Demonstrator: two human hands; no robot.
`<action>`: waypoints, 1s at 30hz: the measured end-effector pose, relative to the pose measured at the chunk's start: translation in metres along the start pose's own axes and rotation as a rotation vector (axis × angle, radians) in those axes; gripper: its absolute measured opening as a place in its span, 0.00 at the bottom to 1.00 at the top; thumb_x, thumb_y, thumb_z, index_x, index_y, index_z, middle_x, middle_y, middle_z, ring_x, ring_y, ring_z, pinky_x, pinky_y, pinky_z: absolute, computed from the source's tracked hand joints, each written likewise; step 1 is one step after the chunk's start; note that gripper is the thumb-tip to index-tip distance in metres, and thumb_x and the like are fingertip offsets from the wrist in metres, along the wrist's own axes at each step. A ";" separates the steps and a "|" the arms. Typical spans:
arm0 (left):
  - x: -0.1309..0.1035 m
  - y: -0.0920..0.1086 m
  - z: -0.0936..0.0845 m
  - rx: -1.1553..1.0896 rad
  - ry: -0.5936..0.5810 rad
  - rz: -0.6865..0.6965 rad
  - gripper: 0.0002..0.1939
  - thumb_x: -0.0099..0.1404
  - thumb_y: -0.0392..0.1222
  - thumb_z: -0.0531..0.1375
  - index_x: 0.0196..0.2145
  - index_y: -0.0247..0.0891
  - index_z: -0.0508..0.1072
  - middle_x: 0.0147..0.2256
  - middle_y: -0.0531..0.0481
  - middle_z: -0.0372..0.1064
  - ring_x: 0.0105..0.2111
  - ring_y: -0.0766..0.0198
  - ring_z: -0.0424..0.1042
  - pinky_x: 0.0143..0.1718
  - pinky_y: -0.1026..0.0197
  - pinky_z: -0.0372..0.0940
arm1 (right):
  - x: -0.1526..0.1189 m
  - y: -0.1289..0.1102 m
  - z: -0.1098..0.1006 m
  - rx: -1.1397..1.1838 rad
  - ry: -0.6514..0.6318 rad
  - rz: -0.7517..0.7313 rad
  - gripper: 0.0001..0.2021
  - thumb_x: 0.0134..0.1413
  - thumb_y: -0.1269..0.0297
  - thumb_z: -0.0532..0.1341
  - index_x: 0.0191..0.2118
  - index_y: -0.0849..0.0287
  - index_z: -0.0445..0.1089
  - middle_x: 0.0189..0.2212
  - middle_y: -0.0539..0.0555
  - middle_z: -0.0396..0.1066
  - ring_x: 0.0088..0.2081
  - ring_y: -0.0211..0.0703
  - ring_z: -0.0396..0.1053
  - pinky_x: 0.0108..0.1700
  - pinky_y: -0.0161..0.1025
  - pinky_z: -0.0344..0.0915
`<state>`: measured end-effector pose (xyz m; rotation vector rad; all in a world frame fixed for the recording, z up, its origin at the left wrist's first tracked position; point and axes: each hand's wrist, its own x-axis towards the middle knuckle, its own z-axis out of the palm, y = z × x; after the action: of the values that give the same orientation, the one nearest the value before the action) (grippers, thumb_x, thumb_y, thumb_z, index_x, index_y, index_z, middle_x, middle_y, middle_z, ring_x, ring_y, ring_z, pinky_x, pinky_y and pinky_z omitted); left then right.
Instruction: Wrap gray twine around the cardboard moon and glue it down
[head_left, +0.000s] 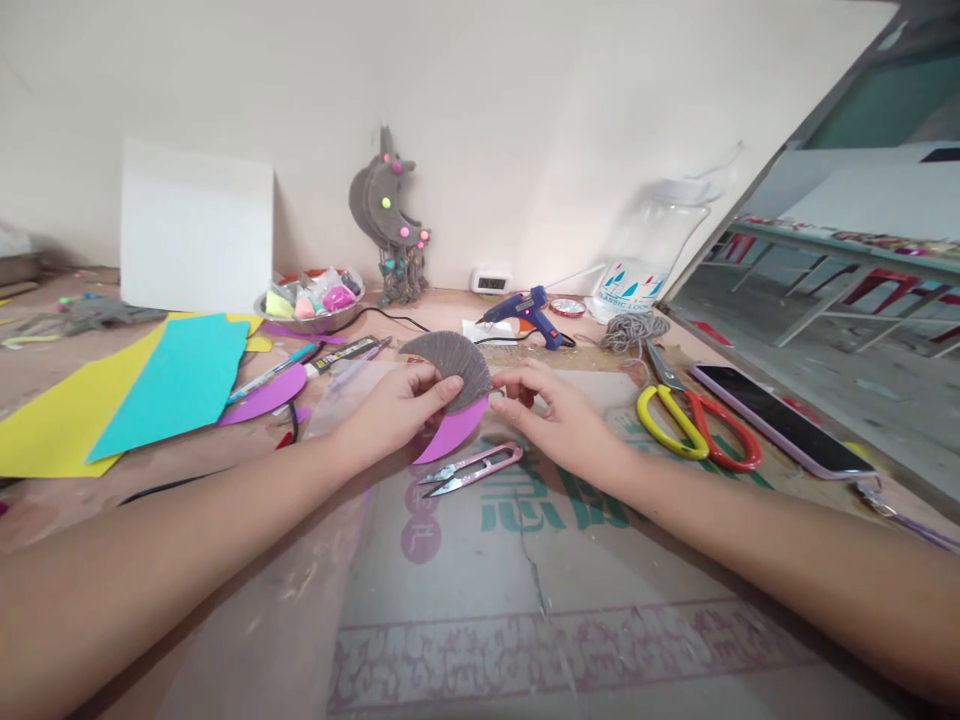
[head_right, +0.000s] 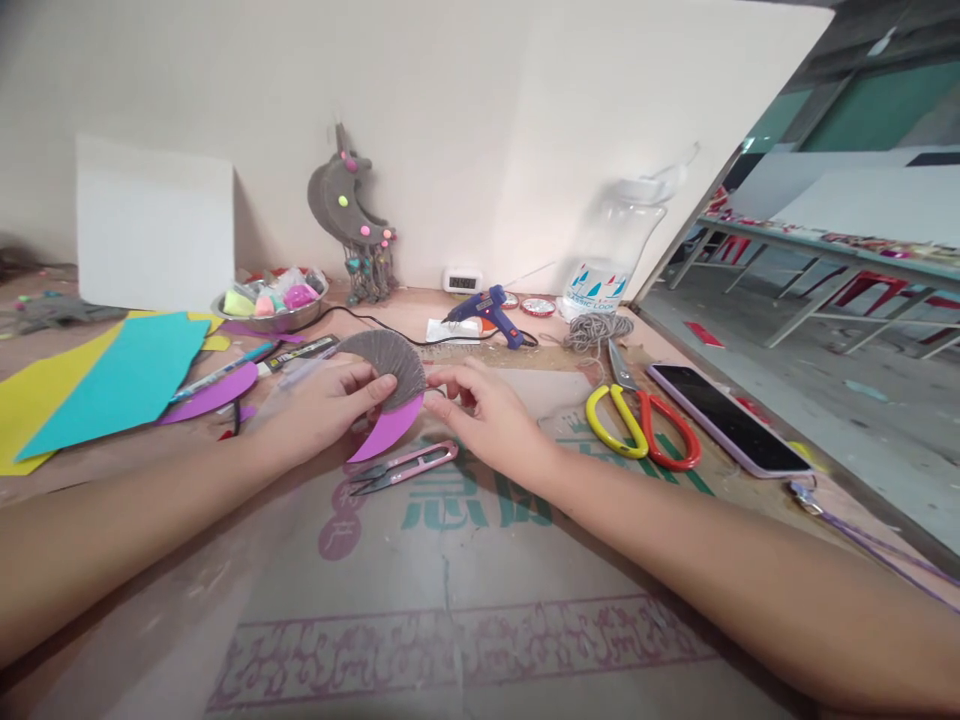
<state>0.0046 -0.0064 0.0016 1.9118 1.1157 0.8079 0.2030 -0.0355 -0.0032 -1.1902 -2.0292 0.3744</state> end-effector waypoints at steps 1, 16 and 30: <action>0.000 0.000 0.000 0.005 -0.007 0.009 0.19 0.59 0.54 0.52 0.20 0.37 0.62 0.19 0.55 0.59 0.20 0.70 0.59 0.21 0.67 0.55 | 0.000 0.000 0.001 0.018 -0.017 0.007 0.09 0.54 0.61 0.56 0.38 0.59 0.68 0.27 0.50 0.61 0.30 0.37 0.60 0.32 0.36 0.60; -0.003 0.004 0.001 -0.011 -0.103 -0.061 0.20 0.57 0.57 0.53 0.20 0.36 0.65 0.17 0.54 0.62 0.17 0.69 0.62 0.17 0.67 0.55 | -0.001 -0.006 -0.002 0.134 -0.094 0.084 0.09 0.55 0.63 0.53 0.30 0.61 0.67 0.26 0.50 0.65 0.29 0.37 0.62 0.34 0.35 0.60; 0.000 -0.005 0.004 -0.369 -0.137 -0.033 0.14 0.58 0.51 0.56 0.28 0.35 0.67 0.24 0.53 0.64 0.21 0.72 0.61 0.21 0.68 0.57 | -0.001 -0.008 0.000 0.101 -0.127 0.127 0.12 0.53 0.60 0.56 0.23 0.60 0.61 0.20 0.47 0.58 0.24 0.33 0.57 0.27 0.32 0.56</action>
<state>0.0054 -0.0061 -0.0047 1.6095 0.8459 0.7908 0.1979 -0.0407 0.0009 -1.2640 -2.0212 0.6216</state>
